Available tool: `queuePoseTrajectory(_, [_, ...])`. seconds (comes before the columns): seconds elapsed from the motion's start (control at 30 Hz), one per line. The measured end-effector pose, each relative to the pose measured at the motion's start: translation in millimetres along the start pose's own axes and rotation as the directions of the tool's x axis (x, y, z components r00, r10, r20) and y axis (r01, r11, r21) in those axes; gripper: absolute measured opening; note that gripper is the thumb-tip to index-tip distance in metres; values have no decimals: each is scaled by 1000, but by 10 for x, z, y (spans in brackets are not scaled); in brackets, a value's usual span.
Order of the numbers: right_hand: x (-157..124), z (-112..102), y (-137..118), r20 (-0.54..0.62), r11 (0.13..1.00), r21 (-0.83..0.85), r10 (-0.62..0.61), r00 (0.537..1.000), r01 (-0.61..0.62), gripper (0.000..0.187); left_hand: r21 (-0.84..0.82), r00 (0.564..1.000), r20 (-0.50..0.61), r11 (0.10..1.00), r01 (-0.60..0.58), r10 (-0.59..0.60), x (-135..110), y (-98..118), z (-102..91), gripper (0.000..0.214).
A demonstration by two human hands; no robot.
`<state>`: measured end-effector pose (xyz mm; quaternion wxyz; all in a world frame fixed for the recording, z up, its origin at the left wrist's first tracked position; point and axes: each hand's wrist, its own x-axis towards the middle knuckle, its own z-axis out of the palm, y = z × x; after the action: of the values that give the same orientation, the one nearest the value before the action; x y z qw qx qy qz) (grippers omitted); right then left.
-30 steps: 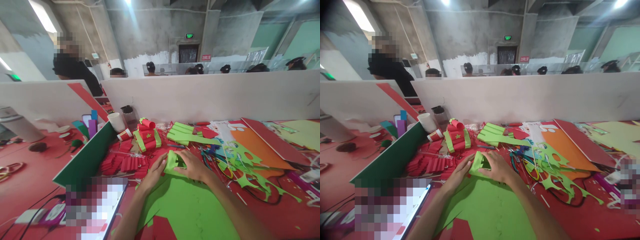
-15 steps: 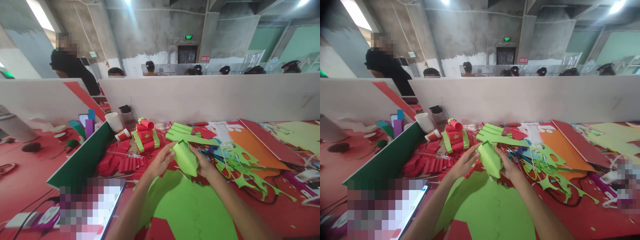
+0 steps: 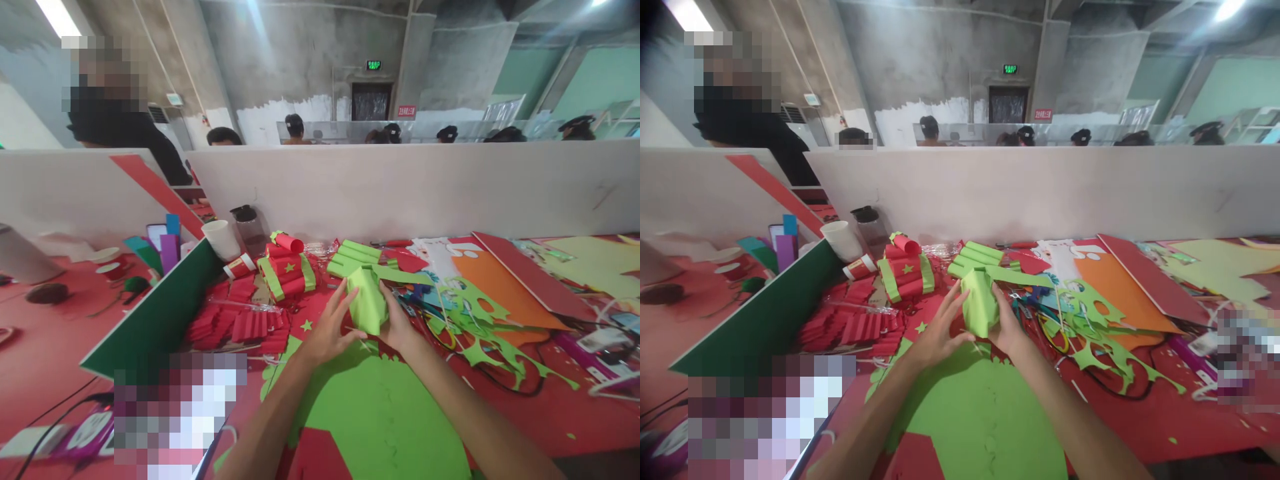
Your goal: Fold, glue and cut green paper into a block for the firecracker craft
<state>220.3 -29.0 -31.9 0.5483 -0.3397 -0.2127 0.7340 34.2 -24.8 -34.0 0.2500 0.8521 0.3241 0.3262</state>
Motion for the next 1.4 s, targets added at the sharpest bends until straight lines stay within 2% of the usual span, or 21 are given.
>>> queuePoseTrajectory(0.17, [21, 25, 95, -41, 999, -23, -40, 998, 39, 63, 81, 999, 22, 996, -46, 44, 25, 34, 149, 79])
queuePoseTrajectory(0.27, [32, 20, 94, -62, 996, -45, -84, 995, 82, 61, 68, 999, 11, 997, -39, 39, 22, 33, 153, 74])
queuePoseTrajectory(0.37, [29, 24, 66, -62, 993, 6, -120, 991, 121, 54, 32, 999, -20, 999, -36, 37, 18, 38, 133, 72])
queuePoseTrajectory(0.6, [49, 23, 122, -105, 989, 131, -60, 993, 74, 49, 2, 991, -130, 1000, -22, 22, 27, 16, 199, 60])
queuePoseTrajectory(0.77, [80, 32, 205, -70, 985, 159, -60, 996, 70, 47, 137, 976, -207, 990, -43, 71, 33, 17, 264, 51])
queuePoseTrajectory(0.9, [80, 40, 241, -121, 982, 164, -73, 990, 93, 46, 302, 960, -227, 949, -88, 162, 45, -10, 328, 40])
queuePoseTrajectory(1.07, [78, 25, 259, -105, 984, 157, -74, 992, 90, 47, 409, 953, -205, 904, -124, 223, 51, -71, 362, 27])
queuePoseTrajectory(1.27, [63, 43, 205, -70, 984, 170, -36, 997, 48, 46, 410, 973, -127, 904, -124, 191, 29, -61, 274, 24])
queuePoseTrajectory(1.4, [54, 66, 190, -65, 983, 171, -62, 996, 73, 45, 469, 982, -60, 873, -133, 182, 27, -21, 232, 23])
